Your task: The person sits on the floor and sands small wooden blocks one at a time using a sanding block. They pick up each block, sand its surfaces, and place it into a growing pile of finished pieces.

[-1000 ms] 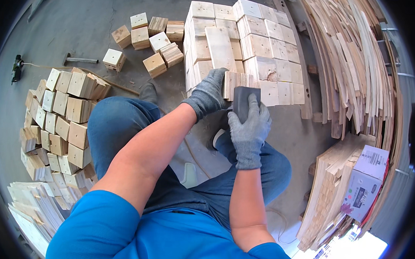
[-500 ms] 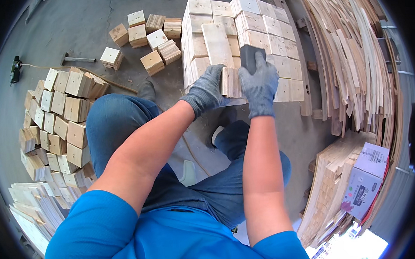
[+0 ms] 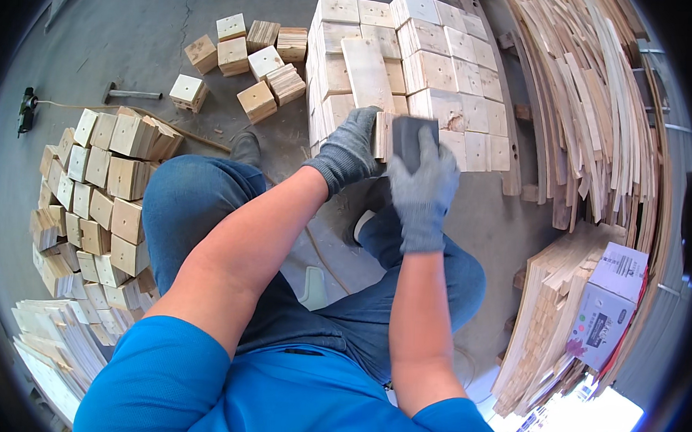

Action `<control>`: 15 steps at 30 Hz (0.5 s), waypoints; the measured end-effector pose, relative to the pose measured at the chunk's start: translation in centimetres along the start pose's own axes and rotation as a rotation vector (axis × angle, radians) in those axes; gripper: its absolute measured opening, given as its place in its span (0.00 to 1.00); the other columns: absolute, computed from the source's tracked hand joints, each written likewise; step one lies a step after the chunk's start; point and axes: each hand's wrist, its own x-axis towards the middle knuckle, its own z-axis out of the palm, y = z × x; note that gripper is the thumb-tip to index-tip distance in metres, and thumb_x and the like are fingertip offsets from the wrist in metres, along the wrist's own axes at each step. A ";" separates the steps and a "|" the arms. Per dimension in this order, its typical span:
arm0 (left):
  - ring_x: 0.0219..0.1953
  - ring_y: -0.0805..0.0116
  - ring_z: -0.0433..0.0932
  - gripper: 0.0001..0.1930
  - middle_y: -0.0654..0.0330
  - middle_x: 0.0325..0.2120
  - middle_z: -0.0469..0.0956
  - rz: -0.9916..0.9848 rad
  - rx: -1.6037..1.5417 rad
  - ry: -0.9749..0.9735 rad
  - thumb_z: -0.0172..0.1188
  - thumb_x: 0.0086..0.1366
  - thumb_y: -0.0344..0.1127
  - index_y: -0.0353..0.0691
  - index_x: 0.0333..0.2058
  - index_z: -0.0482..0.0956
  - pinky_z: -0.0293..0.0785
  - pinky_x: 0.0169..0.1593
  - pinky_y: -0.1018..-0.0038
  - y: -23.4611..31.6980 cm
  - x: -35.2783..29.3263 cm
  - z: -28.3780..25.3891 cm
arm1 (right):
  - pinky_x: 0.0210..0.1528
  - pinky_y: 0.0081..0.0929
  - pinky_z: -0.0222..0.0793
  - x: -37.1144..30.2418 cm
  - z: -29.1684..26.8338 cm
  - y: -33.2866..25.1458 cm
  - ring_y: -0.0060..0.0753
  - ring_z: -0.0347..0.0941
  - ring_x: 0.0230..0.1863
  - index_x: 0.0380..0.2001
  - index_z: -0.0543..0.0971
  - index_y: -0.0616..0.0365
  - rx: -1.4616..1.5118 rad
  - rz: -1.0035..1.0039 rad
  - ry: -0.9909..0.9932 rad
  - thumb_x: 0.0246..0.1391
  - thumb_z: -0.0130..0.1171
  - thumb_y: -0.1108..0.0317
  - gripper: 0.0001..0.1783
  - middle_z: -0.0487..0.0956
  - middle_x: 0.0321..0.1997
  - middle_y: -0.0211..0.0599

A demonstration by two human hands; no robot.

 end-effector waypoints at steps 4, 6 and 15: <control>0.62 0.43 0.75 0.54 0.41 0.60 0.71 0.005 -0.051 0.024 0.87 0.46 0.49 0.39 0.68 0.66 0.74 0.69 0.58 0.8 0.0 0.4 | 0.67 0.52 0.74 8.1 0.5 0.4 0.63 0.78 0.62 0.69 0.79 0.52 -0.059 0.026 -0.042 0.49 0.77 0.50 0.44 0.82 0.60 0.61; 0.65 0.42 0.74 0.60 0.41 0.62 0.71 -0.033 -0.023 -0.049 0.88 0.43 0.57 0.36 0.69 0.65 0.74 0.70 0.57 1.2 0.4 0.0 | 0.65 0.53 0.76 9.4 0.6 0.4 0.63 0.77 0.61 0.69 0.79 0.49 -0.085 0.079 -0.086 0.50 0.76 0.50 0.42 0.81 0.60 0.58; 0.64 0.38 0.73 0.51 0.38 0.59 0.71 0.029 -0.019 -0.003 0.84 0.50 0.48 0.38 0.68 0.66 0.71 0.71 0.55 0.2 0.0 -0.3 | 0.67 0.60 0.68 -3.4 -1.1 -1.1 0.67 0.71 0.65 0.71 0.77 0.48 0.009 -0.023 -0.046 0.52 0.77 0.53 0.43 0.73 0.67 0.60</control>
